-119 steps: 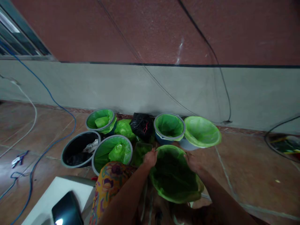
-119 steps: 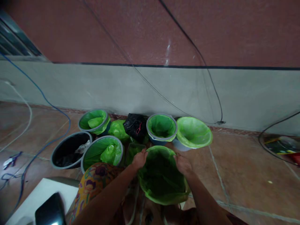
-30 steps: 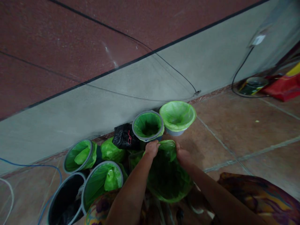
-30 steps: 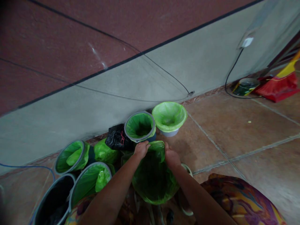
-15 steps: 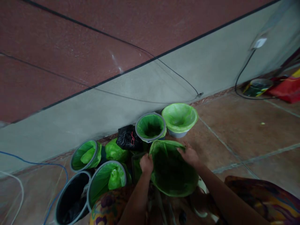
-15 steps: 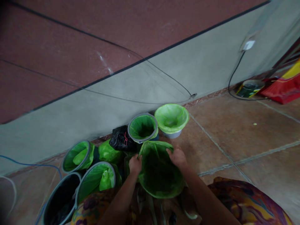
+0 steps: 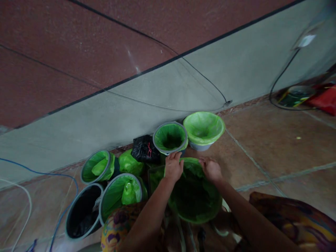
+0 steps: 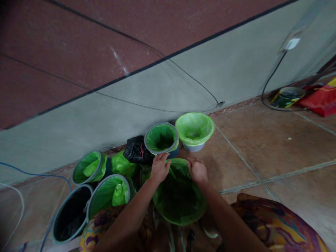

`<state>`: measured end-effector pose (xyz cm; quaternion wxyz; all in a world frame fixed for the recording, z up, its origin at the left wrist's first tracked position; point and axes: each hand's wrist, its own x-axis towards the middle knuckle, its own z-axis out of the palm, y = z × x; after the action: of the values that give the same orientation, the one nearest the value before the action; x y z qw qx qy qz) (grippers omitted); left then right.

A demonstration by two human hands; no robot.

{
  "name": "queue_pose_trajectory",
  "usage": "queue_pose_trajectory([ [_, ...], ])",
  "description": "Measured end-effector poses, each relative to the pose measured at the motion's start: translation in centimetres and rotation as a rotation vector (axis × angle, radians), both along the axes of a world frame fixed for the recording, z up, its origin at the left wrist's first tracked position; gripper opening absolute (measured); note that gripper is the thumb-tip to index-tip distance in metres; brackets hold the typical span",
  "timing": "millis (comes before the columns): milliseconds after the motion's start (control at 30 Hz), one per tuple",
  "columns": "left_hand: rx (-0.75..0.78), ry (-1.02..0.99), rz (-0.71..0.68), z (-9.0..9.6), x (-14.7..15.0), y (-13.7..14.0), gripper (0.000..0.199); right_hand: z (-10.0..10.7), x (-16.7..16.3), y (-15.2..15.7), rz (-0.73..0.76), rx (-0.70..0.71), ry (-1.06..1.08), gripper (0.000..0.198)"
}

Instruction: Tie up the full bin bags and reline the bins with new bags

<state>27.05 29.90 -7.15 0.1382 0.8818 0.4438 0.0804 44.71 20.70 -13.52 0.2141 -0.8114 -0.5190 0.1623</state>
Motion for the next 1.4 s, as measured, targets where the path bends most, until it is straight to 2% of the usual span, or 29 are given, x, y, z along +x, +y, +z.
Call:
queue_pose_trajectory([
  [100,-0.106,0.240,-0.180,-1.1,2.4,1.3,0.028,-0.4,-0.2,-0.3,0.090,-0.142,-0.034,0.036],
  [200,-0.217,0.455,-0.157,-2.6,2.6,2.0,0.027,-1.0,-0.3,-0.7,0.068,-0.290,-0.031,0.035],
  [400,-0.241,0.517,-0.151,-3.3,1.4,2.9,0.030,-1.9,-0.4,-1.3,-0.011,-0.406,-0.018,0.037],
  [533,-0.228,0.526,-0.148,-3.2,1.0,3.2,0.033,-1.5,-0.4,-1.9,-0.031,-0.453,0.074,0.033],
  [600,-0.230,0.519,-0.085,-3.2,0.4,3.4,0.033,-1.0,-0.4,-2.2,-0.068,-0.466,0.092,0.034],
  [700,-0.232,0.487,0.080,-3.3,-1.2,3.3,0.036,-0.3,0.0,-2.5,-0.128,-0.427,0.109,0.060],
  [767,-0.239,0.470,0.199,-3.3,-2.5,2.8,0.037,-0.2,0.3,-2.3,-0.151,-0.390,0.139,0.067],
  [900,-0.307,0.453,0.397,-3.2,-4.8,0.1,0.035,-0.3,0.9,-1.4,-0.169,-0.349,0.178,0.061],
  [1000,-0.385,0.448,0.515,-2.8,-5.6,-2.6,0.033,-0.2,1.3,-0.6,-0.182,-0.305,0.096,0.058],
  [1067,-0.335,0.395,0.594,-2.2,-5.6,-3.7,0.040,0.1,1.5,-0.1,-0.176,-0.281,0.034,0.054],
  [1133,-0.228,0.290,0.618,-1.3,-5.1,-3.7,0.051,0.5,1.7,0.3,-0.144,-0.255,-0.005,0.050],
  [1200,-0.147,0.177,0.532,-0.3,-4.0,-2.5,0.051,0.8,1.9,0.6,-0.116,-0.230,-0.019,0.043],
  [1267,-0.117,0.099,0.358,0.2,-2.3,-0.7,0.045,1.0,1.9,0.8,-0.120,-0.212,-0.005,0.037],
  [1400,-0.132,0.097,0.025,-0.3,1.1,2.6,0.039,0.6,1.9,0.8,-0.204,-0.125,0.111,0.028],
])
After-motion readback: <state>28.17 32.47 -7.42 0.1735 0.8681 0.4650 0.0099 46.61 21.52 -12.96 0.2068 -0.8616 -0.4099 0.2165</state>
